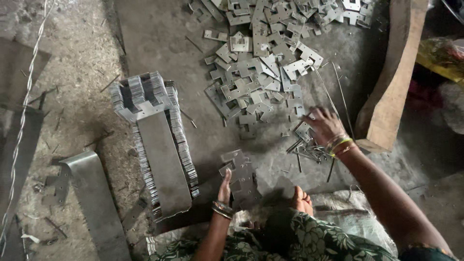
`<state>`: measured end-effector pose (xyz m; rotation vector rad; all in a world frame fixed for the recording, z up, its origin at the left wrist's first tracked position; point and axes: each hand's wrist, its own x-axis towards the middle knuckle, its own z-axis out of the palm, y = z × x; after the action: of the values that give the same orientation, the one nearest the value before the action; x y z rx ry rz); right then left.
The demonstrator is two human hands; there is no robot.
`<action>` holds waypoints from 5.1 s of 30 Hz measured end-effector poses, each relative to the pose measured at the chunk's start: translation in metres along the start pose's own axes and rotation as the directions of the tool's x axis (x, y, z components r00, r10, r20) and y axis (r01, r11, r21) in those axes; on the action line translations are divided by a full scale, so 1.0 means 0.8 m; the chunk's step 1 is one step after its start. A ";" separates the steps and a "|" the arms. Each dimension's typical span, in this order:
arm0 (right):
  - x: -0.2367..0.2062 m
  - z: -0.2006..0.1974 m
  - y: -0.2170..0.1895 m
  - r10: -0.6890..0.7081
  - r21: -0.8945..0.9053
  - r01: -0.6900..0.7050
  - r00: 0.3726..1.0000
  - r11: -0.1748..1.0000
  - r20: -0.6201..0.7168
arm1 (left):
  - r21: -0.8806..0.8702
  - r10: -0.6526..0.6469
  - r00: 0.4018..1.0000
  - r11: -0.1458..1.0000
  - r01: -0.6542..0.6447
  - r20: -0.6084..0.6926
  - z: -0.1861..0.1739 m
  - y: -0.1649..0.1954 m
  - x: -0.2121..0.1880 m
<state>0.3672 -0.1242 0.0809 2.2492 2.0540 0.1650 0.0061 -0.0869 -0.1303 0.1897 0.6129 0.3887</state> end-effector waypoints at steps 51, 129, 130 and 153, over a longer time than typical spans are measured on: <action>0.003 0.048 -0.113 0.124 0.398 -0.158 0.986 0.904 0.111 | 0.003 0.058 0.996 0.998 -0.059 0.065 -0.019 -0.006 -0.007; 0.158 -0.039 -0.166 0.293 0.125 -0.336 0.916 0.933 0.275 | -0.187 0.188 0.894 0.975 -0.119 0.407 -0.029 -0.015 -0.046; 0.146 -0.038 -0.159 0.281 0.118 -0.324 0.917 0.939 0.283 | -0.184 0.158 0.918 0.978 -0.095 0.364 -0.032 -0.016 -0.044; 0.045 -0.015 -0.180 -0.117 0.115 0.118 0.993 0.986 -0.018 | -0.255 0.150 0.897 0.966 -0.043 0.415 -0.003 -0.004 -0.041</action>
<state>0.2270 -0.0753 0.0733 2.1856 2.2504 0.0506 -0.0193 -0.1034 -0.1162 0.0691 0.1133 0.4961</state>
